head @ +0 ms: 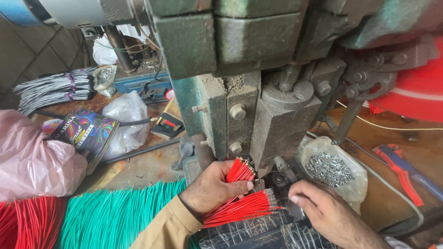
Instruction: The person holds a bundle of red wires and inserts the stripped end of one wire with a metal terminal into a bench-mounted crimping press, operates the press to crimp the terminal onto the wire, and places the finished wire back with the bundle, repeating the cycle. A container of loose metal terminals sits beside the press for picking.
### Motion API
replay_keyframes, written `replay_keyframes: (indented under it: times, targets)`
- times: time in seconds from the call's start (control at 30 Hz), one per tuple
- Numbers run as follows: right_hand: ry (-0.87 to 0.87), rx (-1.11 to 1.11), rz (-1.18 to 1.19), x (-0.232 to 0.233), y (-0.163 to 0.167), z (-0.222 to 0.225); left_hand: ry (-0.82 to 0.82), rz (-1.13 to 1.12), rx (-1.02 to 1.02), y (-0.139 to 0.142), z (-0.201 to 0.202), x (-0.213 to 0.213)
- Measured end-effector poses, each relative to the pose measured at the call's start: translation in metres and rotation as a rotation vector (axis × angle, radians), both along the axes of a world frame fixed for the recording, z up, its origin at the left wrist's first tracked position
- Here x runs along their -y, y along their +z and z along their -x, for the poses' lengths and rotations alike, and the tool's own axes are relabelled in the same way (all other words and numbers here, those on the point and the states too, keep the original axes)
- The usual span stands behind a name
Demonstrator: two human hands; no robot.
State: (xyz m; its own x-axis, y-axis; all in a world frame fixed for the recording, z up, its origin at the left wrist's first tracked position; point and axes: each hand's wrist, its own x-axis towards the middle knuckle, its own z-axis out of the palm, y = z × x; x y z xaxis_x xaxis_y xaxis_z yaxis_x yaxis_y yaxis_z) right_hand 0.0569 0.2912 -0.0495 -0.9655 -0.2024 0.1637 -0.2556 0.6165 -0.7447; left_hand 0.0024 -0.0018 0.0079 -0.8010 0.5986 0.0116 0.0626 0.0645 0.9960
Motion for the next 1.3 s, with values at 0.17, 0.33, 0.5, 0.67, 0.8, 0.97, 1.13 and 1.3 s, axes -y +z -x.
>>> replay_keyframes:
  times: [0.17, 0.33, 0.5, 0.67, 0.8, 0.97, 1.13, 1.3]
  targets:
    - [-0.045, 0.088, 0.47, 0.021, 0.006, 0.017, -0.018, -0.064, 0.019, 0.002, -0.001, -0.001]
    - [0.053, -0.006, 0.617, 0.051, -0.004, 0.031, 0.018, 0.057, -0.027, 0.002, 0.002, 0.002]
    - [0.024, 0.077, 0.51, 0.051, -0.007, 0.04, 0.028, 0.064, 0.001, -0.001, 0.003, 0.003]
    - [-0.012, 0.091, 0.427, 0.045, -0.008, 0.047, 0.017, 0.071, -0.028, -0.002, 0.005, 0.001]
    - [-0.071, 0.173, 0.364, 0.041, -0.007, 0.049, 0.027, 0.106, -0.028, -0.001, 0.005, -0.001]
    - [0.039, 0.197, 0.543, 0.036, -0.004, 0.04, 0.003, 0.076, -0.033, 0.005, 0.002, -0.003]
    - [0.139, 0.168, 0.502, -0.001, 0.005, 0.013, -0.069, 0.101, -0.209, 0.007, -0.003, 0.001]
    - [0.079, -0.261, -0.095, -0.023, 0.006, -0.003, -0.021, 0.129, -0.098, 0.003, 0.001, 0.004]
